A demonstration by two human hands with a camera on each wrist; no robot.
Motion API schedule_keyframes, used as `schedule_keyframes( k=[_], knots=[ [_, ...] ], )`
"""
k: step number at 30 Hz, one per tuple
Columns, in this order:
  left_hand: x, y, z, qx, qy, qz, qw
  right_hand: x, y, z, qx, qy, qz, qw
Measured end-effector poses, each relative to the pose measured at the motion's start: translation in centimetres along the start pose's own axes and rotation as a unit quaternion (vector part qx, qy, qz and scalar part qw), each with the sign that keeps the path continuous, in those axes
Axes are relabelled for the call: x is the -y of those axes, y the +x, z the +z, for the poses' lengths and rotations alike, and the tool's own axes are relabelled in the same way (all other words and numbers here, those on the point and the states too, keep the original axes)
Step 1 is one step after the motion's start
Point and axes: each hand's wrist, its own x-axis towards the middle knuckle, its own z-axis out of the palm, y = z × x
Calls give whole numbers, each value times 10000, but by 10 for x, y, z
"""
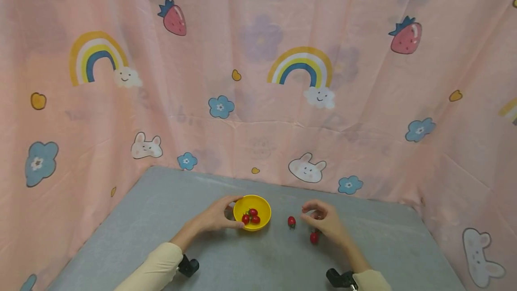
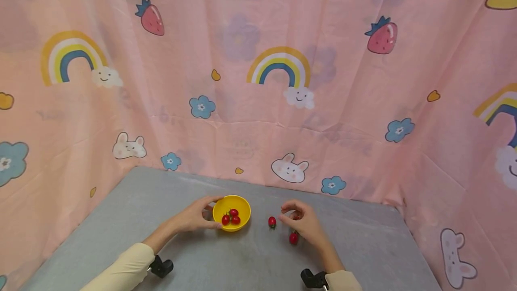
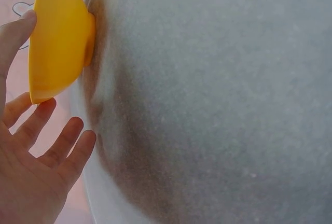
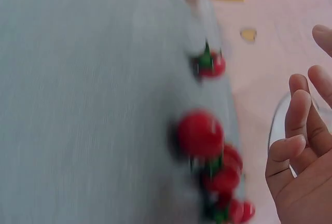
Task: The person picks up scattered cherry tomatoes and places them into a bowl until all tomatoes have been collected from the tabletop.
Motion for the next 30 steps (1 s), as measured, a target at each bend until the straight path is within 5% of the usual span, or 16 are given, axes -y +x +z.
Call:
schedule_keyframes(
  k=[5,13,24,30],
  knots=[
    [-1,1,0,26,-21,-53,10000,-12,-15,-28,-54,-10,102,9999],
    [0,2,-2,21,-60,104,9999,-25,-38,-59,-95,-137,841,9963],
    [-1,1,-2,49,2,70,10000,-26,-43,-60,120,-1053,1522,9826],
    [0,1,-1,53,-17,14,10000,-34,-39,-56,-23,-1223,1321,9837]
  ],
)
